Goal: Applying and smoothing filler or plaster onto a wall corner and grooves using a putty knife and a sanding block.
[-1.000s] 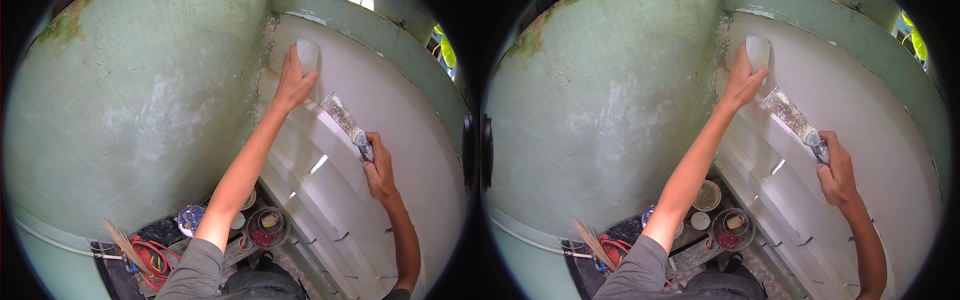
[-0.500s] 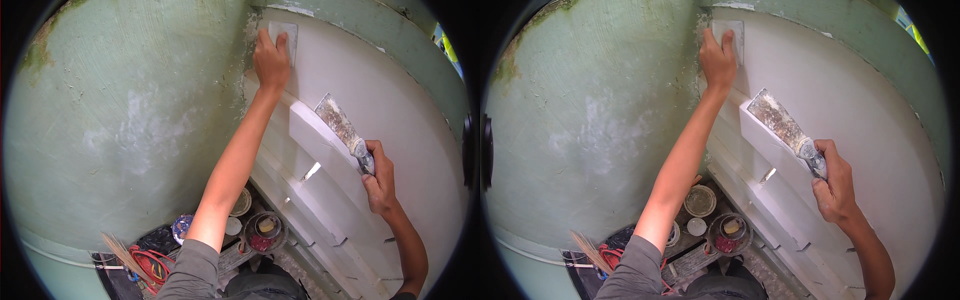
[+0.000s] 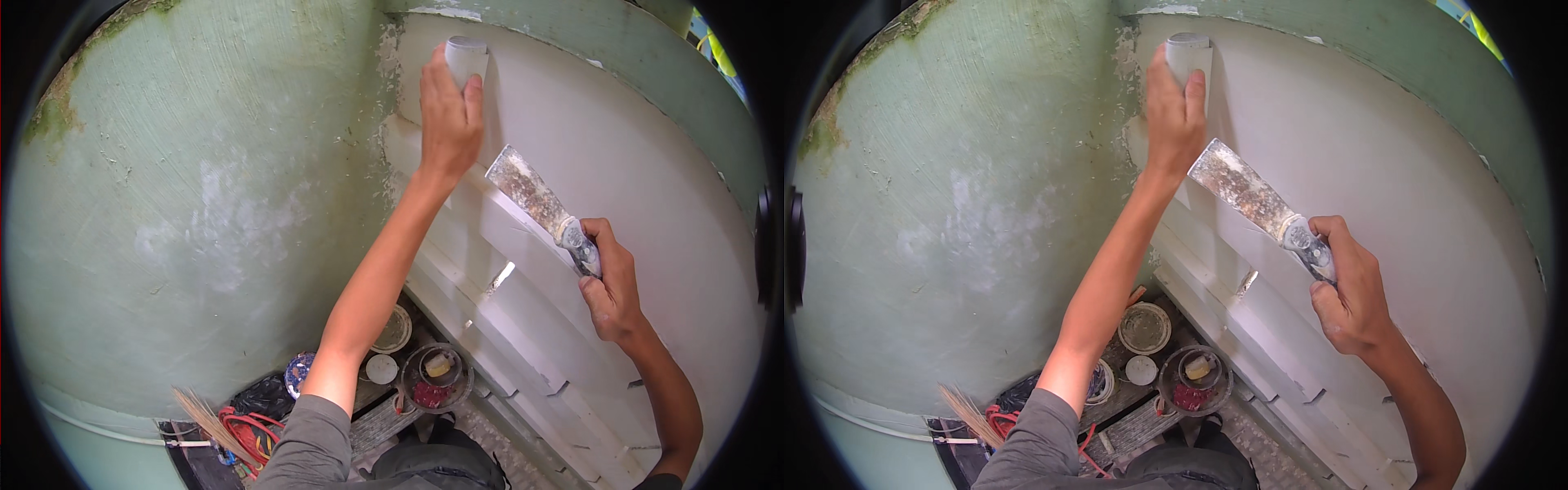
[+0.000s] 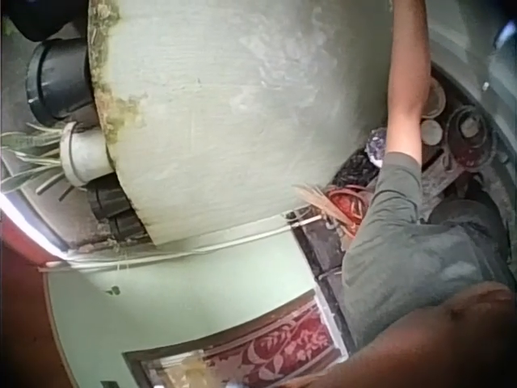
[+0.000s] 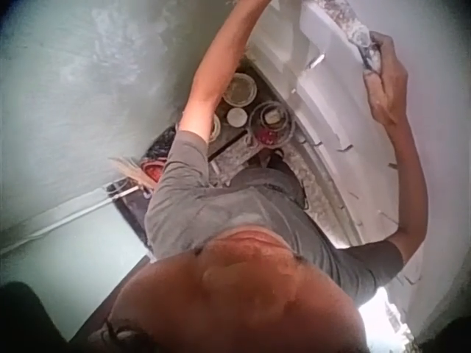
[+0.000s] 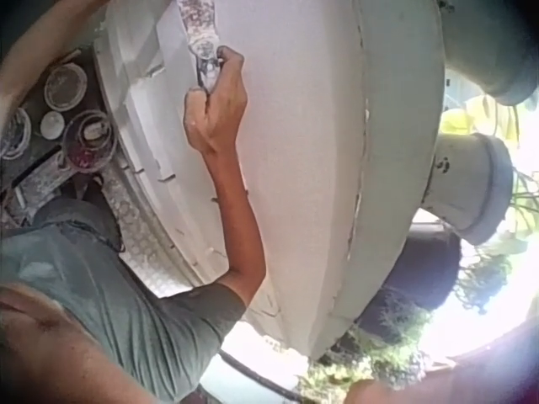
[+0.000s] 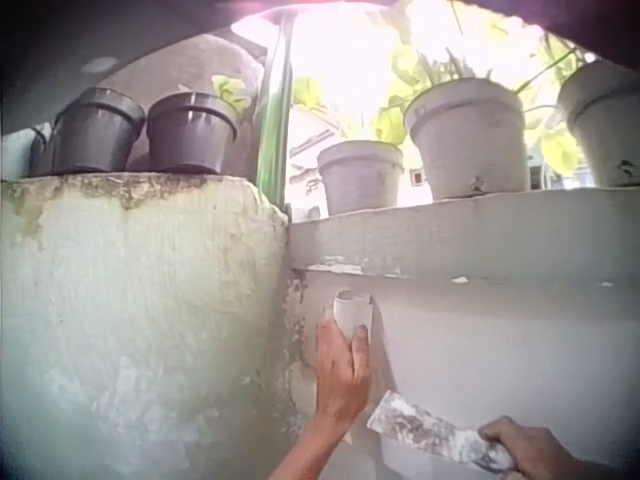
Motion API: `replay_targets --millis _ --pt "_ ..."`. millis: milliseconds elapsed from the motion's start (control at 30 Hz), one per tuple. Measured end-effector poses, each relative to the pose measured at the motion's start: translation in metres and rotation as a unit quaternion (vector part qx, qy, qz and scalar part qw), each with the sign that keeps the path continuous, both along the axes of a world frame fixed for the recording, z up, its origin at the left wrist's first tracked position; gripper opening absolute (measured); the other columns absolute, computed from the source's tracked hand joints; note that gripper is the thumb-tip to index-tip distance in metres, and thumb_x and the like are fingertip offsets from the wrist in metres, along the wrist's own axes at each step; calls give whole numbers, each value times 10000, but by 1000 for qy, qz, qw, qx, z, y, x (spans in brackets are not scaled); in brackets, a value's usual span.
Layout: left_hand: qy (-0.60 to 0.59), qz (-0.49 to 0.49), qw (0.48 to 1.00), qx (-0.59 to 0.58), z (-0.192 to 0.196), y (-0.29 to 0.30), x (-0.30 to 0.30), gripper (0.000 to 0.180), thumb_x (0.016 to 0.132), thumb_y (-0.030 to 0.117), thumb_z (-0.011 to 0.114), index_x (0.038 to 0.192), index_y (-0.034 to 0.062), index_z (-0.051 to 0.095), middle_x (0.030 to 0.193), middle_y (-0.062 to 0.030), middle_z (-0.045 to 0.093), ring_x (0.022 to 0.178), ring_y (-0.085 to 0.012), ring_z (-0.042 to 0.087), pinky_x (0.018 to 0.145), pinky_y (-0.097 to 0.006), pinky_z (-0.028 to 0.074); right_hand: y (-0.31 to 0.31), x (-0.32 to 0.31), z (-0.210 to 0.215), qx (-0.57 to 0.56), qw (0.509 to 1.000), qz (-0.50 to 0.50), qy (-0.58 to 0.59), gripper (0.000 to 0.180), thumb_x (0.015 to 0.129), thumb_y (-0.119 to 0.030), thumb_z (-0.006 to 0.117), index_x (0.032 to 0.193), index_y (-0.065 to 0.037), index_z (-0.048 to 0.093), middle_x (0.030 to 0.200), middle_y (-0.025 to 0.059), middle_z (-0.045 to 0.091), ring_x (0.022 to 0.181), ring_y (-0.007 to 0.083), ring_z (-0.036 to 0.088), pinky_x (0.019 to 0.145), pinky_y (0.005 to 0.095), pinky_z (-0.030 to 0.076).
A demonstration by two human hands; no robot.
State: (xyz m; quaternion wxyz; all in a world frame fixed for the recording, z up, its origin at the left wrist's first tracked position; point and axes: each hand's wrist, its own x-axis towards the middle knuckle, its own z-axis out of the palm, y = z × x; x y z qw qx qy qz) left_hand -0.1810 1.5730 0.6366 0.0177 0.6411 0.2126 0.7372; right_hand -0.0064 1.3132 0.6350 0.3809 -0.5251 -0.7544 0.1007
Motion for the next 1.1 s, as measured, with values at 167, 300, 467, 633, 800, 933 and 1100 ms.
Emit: replay_targets --millis 167,300,467,633,800,933,1100 --pt "-25 23 988 -152 26 -2 -18 602 985 313 726 1360 -87 478 1213 -262 553 1105 -448 583 1009 -494 460 -1 4 -2 7 1000 3 -1 532 718 -92 515 1240 5 490 939 208 549 775 333 518 758 391 471" --pt "-86 76 991 -63 23 24 1 566 1007 340 701 1316 -78 478 1178 -252 544 1073 -445 584 954 -510 473 -1 0 2 -16 1000 5 10 542 718 -94 517 1251 4 490 951 209 550 789 334 526 779 386 476" --pt "-57 75 995 25 20 13 16 587 1058 401 620 1351 -79 452 1167 -267 529 1018 -471 573 896 -524 479 2 4 -2 23 1000 13 6 555 718 -103 512 1262 7 491 948 203 555 782 326 525 780 384 478" --pt "-7 99 991 94 20 22 13 619 1046 399 651 1380 -78 442 1233 -289 548 1114 -496 584 949 -536 474 -1 6 1 9 999 14 34 551 720 -117 512 1255 12 491 959 207 554 807 319 535 799 379 478" --pt "-90 155 983 -31 38 40 -6 626 1037 418 659 1382 -58 446 1220 -286 558 1122 -492 593 945 -543 475 1 1 0 30 998 7 47 573 718 -157 521 1262 23 485 955 201 552 801 313 526 795 374 480" --pt "3 147 985 85 19 5 19 592 1031 393 667 1365 -50 460 1189 -283 581 1083 -500 615 911 -540 495 3 6 -3 24 999 5 41 585 714 -175 518 1261 29 489 963 203 555 803 316 528 796 376 482" --pt "-17 230 971 56 32 34 -10 551 1045 372 640 1349 -54 469 1176 -290 599 1050 -510 640 866 -525 521 -2 2 0 10 998 -26 59 656 741 -365 523 1262 32 505 987 118 558 842 188 491 782 318 425"
